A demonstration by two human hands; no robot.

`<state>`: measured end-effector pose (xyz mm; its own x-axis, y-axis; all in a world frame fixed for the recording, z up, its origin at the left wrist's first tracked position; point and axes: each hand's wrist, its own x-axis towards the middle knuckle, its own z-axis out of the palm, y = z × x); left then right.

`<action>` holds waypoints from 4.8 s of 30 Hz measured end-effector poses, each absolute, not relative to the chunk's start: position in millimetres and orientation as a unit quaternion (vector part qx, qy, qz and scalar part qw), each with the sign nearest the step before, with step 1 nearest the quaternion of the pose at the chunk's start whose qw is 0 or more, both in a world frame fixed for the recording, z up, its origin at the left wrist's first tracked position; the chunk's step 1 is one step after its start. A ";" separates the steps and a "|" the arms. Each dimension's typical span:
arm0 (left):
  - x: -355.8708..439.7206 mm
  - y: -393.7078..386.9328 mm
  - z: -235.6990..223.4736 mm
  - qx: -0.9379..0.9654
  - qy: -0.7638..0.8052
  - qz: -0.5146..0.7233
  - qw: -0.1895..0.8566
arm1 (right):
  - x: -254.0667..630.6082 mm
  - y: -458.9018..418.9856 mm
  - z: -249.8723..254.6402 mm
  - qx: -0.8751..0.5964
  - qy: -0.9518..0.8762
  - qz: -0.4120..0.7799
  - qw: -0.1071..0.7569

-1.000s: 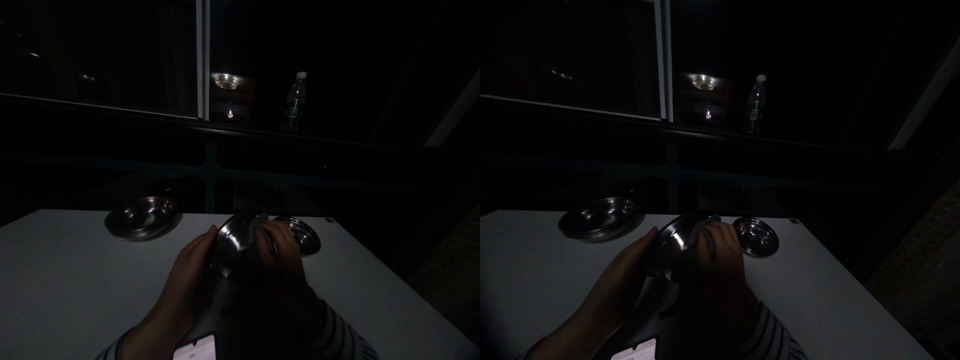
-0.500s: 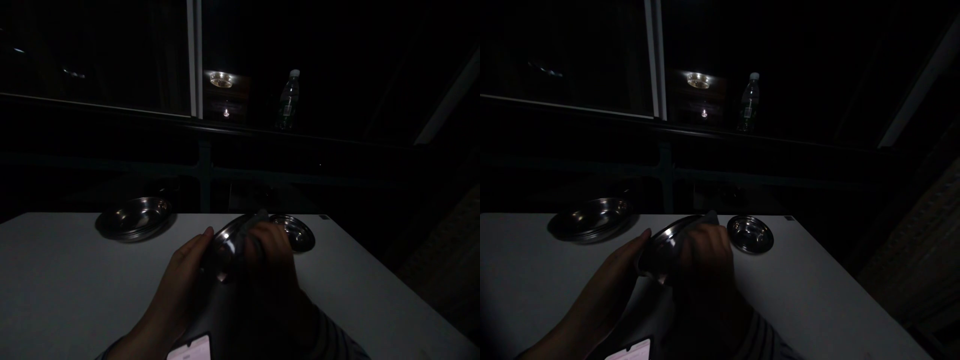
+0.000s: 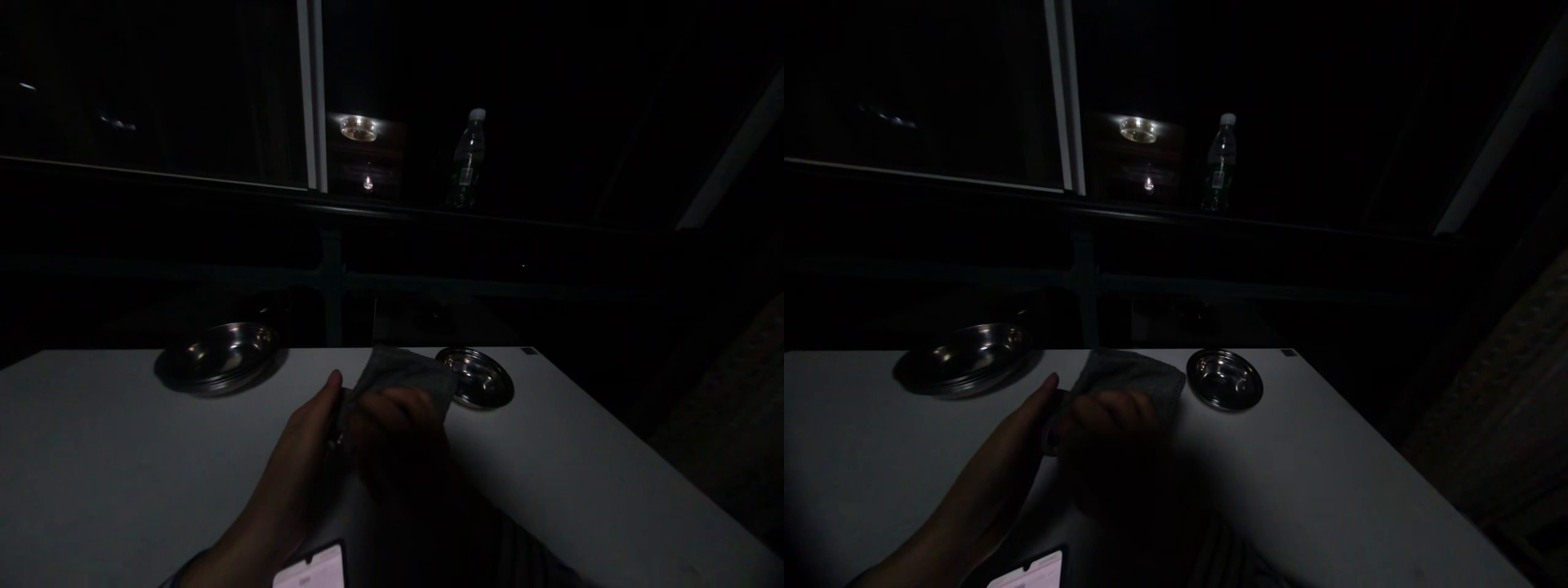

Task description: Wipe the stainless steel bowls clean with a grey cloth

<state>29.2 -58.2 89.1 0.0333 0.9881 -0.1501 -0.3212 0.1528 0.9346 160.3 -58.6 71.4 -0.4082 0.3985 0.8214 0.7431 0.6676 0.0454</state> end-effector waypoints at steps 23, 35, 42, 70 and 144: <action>32.6 -61.4 97.6 0.346 0.434 0.510 0.658 | 173.7 -48.0 75.7 -0.445 -0.750 -0.119 0.475; 28.2 -60.5 92.9 0.368 0.420 0.504 0.659 | 180.2 -44.0 75.8 -0.446 -0.736 -0.088 0.502; 29.2 -59.8 92.1 0.363 0.411 0.505 0.667 | 161.4 -58.7 67.7 -0.340 -0.837 -0.181 0.389; 24.2 -56.3 98.8 0.354 0.297 0.442 0.769 | 196.2 -46.6 94.0 -0.456 -0.726 0.010 0.514; 29.2 -59.8 97.3 0.407 0.416 0.485 0.653 | 170.0 -54.4 83.6 -0.440 -0.742 -0.133 0.487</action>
